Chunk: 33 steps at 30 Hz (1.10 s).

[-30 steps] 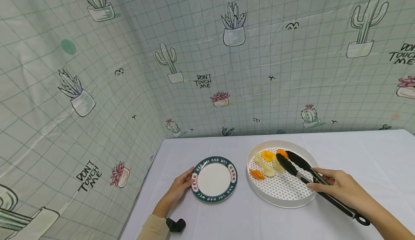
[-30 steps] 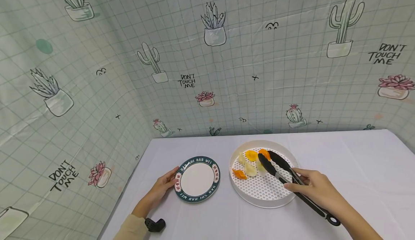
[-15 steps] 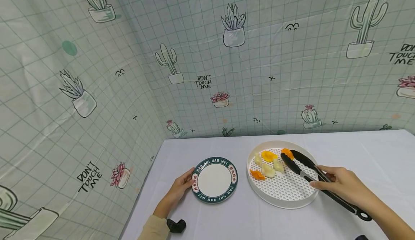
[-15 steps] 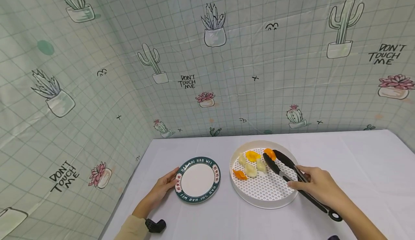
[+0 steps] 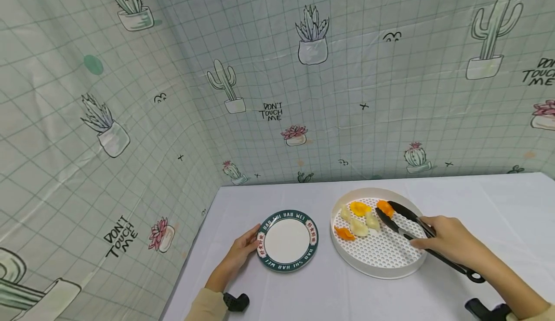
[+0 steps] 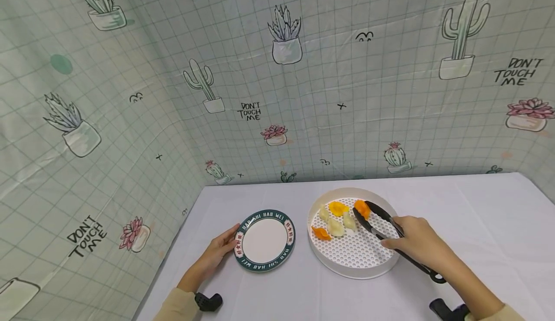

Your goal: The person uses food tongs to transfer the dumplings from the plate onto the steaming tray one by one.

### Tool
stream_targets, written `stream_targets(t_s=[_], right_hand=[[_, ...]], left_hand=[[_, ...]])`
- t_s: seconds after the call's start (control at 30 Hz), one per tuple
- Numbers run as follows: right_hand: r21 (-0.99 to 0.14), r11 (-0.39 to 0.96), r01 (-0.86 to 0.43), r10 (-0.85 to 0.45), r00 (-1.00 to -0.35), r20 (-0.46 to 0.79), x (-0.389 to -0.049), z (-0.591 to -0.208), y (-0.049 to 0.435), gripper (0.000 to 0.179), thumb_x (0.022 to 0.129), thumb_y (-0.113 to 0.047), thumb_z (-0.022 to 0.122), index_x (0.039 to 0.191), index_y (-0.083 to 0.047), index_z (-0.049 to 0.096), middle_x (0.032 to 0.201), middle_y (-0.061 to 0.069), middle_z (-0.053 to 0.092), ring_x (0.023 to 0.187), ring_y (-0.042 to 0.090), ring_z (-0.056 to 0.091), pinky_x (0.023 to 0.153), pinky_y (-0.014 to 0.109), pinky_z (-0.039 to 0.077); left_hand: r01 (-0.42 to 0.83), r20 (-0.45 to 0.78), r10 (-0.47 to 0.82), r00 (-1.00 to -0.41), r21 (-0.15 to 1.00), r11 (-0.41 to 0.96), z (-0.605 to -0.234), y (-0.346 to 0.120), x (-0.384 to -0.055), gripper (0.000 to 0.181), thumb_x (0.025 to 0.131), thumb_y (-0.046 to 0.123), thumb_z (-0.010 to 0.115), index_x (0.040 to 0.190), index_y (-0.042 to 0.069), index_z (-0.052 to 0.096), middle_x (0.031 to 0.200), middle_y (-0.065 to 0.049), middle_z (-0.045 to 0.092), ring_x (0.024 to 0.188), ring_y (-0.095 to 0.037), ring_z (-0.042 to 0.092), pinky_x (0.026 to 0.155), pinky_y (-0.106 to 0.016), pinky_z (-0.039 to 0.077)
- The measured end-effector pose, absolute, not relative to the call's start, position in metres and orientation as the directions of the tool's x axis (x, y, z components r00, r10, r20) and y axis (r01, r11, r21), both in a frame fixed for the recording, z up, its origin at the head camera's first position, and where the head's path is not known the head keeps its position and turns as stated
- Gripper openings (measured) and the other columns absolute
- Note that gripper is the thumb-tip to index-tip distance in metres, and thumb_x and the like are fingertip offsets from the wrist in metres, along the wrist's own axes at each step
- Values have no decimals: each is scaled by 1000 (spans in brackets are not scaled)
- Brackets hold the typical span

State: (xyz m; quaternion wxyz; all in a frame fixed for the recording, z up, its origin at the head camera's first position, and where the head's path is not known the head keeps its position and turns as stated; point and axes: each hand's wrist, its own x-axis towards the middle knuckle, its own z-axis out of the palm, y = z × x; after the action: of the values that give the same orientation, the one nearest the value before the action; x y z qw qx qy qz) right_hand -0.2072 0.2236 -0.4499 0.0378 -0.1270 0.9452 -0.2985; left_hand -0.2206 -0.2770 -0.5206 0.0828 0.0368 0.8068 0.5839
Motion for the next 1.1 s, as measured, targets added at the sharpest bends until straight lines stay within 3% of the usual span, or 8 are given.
stream_targets(t_s=[0.1, 0.27, 0.47, 0.73, 1.1], right_hand=[[-548, 802, -236, -280, -960, 3, -212, -448, 222, 76, 79, -27, 83, 117, 31, 50, 111, 48, 56, 91, 46, 63, 66, 49, 56], [-540, 806, -243, -282, -959, 11, -214, -447, 221, 75, 78, -26, 83, 115, 31, 52, 111, 49, 55, 100, 59, 59, 72, 57, 56], [-542, 809, -228, -269, -963, 4, -216, -447, 219, 76, 77, -26, 84, 115, 31, 51, 111, 50, 54, 97, 54, 61, 70, 54, 57], [-535, 815, -223, -262, -965, 4, -216, -448, 219, 75, 77, -27, 84, 114, 31, 52, 113, 51, 53, 103, 62, 55, 75, 61, 55], [-558, 806, -198, -239, -971, 0, -213, -447, 223, 82, 81, -32, 82, 120, 31, 48, 114, 49, 53, 104, 64, 54, 75, 65, 53]], left_hand=[[-37, -90, 155, -984, 950, 311, -521, -277, -220, 51, 102, 0, 48, 150, -7, 35, 156, -26, 30, 144, -42, 29, 117, -52, 22], [-26, -80, 158, -984, 947, 322, -522, -277, -221, 50, 102, 0, 48, 150, -8, 35, 155, -26, 32, 142, -43, 32, 116, -54, 24], [-28, -82, 156, -984, 948, 316, -523, -278, -222, 51, 102, 1, 49, 150, -7, 35, 155, -26, 33, 142, -42, 32, 117, -54, 23], [-35, -87, 145, -986, 944, 328, -522, -277, -222, 51, 102, 3, 50, 150, -6, 35, 156, -25, 32, 143, -42, 31, 116, -54, 23], [-29, -85, 160, -983, 945, 326, -523, -278, -223, 52, 103, 5, 51, 151, -6, 34, 156, -24, 31, 144, -41, 29, 117, -52, 22]])
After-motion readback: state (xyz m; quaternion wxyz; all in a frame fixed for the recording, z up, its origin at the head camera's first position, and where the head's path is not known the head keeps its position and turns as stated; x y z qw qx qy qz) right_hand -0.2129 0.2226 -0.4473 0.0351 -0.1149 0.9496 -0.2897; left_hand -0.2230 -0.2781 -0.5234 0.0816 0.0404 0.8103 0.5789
